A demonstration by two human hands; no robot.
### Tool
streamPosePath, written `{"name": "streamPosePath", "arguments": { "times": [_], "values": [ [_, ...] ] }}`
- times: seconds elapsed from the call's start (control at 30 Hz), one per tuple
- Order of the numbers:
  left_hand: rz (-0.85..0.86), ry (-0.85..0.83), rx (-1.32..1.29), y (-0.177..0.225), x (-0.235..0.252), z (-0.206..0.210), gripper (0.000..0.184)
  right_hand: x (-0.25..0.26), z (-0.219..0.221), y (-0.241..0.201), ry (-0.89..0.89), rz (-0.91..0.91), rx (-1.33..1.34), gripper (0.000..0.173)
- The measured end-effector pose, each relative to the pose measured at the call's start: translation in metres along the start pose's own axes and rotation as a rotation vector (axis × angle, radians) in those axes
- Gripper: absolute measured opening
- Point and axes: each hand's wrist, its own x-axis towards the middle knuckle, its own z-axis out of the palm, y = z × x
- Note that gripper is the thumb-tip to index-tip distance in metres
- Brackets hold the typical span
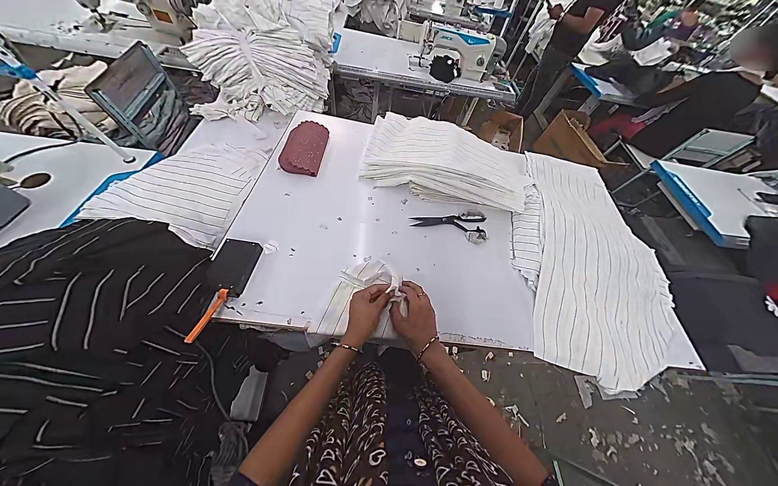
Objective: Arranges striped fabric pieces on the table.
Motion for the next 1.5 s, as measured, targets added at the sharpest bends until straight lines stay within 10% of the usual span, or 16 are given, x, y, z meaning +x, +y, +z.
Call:
{"name": "streamPosePath", "arguments": {
  "times": [0.17,0.4,0.63,0.77,0.87,1.03,1.2,1.33,1.5],
  "values": [
    [-0.171,0.052,-0.442,0.009,-0.01,-0.002,0.021,0.015,-0.049,0.003,-0.059,0.403,0.315,0.025],
    [-0.216,0.078,-0.563,0.026,-0.03,-0.018,0.019,0.0,-0.086,0.022,0.055,0.388,0.545,0.02],
    [0.22,0.269,0.032,0.058,-0.039,-0.095,0.015,0.013,-0.184,0.03,0.579,0.206,0.362,0.025],
    [0.36,0.033,0.546,0.088,-0.056,-0.156,0.045,0.017,-0.254,0.022,0.469,0.129,0.123,0.025],
    [0.474,-0.026,0.803,0.099,-0.038,-0.19,0.032,0.028,-0.278,0.01,0.357,0.107,0.052,0.024],
    [0.248,0.164,0.949,0.12,0.032,-0.205,0.015,0.093,-0.227,0.04,0.27,0.333,0.159,0.029],
    [0.352,0.297,0.966,0.081,0.085,-0.143,0.05,0.139,-0.157,0.074,0.235,0.144,0.067,0.047],
    [0.578,-0.219,1.058,0.001,0.007,-0.068,0.1,0.057,-0.078,0.034,-0.161,-0.07,-0.087,0.094],
    [0.668,0.081,1.282,-0.067,-0.044,-0.061,0.096,-0.032,-0.033,0.03,-0.405,-0.184,-0.377,0.101]
  ]
}}
